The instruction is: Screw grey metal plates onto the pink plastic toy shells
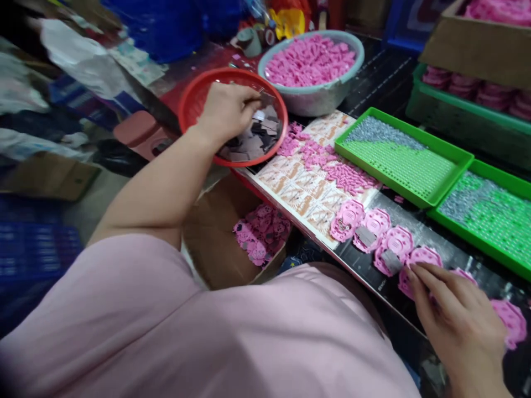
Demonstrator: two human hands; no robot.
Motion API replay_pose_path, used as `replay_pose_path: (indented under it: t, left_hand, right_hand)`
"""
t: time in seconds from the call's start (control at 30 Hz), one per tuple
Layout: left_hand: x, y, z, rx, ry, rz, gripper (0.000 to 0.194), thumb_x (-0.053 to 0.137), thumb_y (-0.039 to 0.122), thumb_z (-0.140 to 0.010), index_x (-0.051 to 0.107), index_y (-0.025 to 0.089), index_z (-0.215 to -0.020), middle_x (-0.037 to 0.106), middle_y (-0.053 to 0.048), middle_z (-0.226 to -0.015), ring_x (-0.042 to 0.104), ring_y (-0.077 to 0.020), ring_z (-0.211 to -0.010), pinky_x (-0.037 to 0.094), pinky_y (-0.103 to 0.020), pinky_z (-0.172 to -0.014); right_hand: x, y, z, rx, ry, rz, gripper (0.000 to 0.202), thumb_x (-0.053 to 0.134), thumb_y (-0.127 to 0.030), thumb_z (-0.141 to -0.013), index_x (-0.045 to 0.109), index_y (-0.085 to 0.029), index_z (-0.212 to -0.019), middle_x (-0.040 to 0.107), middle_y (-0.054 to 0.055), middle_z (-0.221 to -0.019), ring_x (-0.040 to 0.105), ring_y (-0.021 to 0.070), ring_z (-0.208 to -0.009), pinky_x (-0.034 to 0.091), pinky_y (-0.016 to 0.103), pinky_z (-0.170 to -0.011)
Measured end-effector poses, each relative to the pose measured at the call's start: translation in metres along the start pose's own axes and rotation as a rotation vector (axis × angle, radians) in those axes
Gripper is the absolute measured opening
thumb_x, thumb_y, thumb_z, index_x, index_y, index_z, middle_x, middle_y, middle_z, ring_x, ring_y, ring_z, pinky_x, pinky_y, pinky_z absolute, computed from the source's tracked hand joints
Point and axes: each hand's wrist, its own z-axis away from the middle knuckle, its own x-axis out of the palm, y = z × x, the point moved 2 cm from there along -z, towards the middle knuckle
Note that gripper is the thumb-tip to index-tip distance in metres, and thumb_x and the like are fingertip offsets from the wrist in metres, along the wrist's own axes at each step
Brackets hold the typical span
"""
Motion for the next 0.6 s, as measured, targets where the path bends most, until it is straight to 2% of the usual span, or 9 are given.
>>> replay_pose_path:
  t: [0.03,0.17,0.27,0.4,0.53,0.6]
  left_hand:
    - [0.001,0.014,0.008,0.074,-0.034,0.120,0.031,0.043,0.032,-0.098,0.067,0.017,-0.111,0.071,-0.005,-0.107,0.060,-0.0194,-0.104,0.043,-0.035,-0.096]
    - [0.026,0.082,0.048,0.386,-0.415,0.566,0.027,0.057,0.029,-0.090,0.067,0.021,-0.114,0.073,0.000,-0.097,0.068,-0.0136,-0.087,0.049,-0.026,-0.080]
    - [0.055,0.120,0.065,0.516,-0.555,0.692,0.020,0.062,0.019,-0.086,0.070,0.019,-0.105,0.074,0.000,-0.091,0.068,-0.0110,-0.082,0.049,-0.021,-0.075]
    - [0.081,0.142,0.067,0.642,-0.638,0.638,0.018,0.059,0.015,-0.088,0.073,0.020,-0.097,0.075,-0.001,-0.094,0.068,-0.0114,-0.086,0.047,-0.021,-0.078]
    - [0.088,0.149,0.067,0.614,-0.615,0.600,0.018,0.059,0.017,-0.088,0.072,0.018,-0.102,0.075,-0.003,-0.094,0.068,-0.0128,-0.083,0.046,-0.022,-0.076]
    - [0.089,0.150,0.070,0.587,-0.591,0.554,0.017,0.060,0.019,-0.088,0.070,0.019,-0.101,0.074,-0.002,-0.091,0.067,-0.0136,-0.079,0.046,-0.023,-0.073]
  right_hand:
    - [-0.003,-0.003,-0.003,-0.025,0.001,0.018,0.055,0.069,-0.026,-0.081,0.053,-0.048,-0.128,0.070,-0.003,-0.102,0.069,0.0211,-0.081,0.057,0.039,-0.075]
    - [-0.008,-0.014,-0.012,-0.106,-0.001,0.043,0.028,0.068,-0.019,-0.082,0.062,-0.027,-0.108,0.071,0.003,-0.098,0.067,0.0197,-0.080,0.056,0.036,-0.074]
    - [-0.007,-0.018,-0.015,-0.131,0.008,0.028,0.023,0.068,-0.016,-0.081,0.063,-0.022,-0.102,0.070,0.005,-0.096,0.066,0.0181,-0.078,0.055,0.034,-0.073]
    - [-0.009,-0.016,-0.011,-0.120,0.042,0.042,0.025,0.071,-0.015,-0.078,0.064,-0.020,-0.102,0.071,0.004,-0.096,0.066,0.0174,-0.078,0.054,0.032,-0.074]
    - [-0.011,-0.011,-0.002,-0.078,0.043,0.046,0.027,0.072,-0.016,-0.078,0.064,-0.023,-0.103,0.071,0.003,-0.097,0.067,0.0172,-0.079,0.055,0.031,-0.073]
    - [-0.012,-0.009,0.001,-0.047,0.021,0.035,0.034,0.069,-0.018,-0.080,0.063,-0.029,-0.112,0.071,0.002,-0.099,0.068,0.0187,-0.081,0.056,0.033,-0.073]
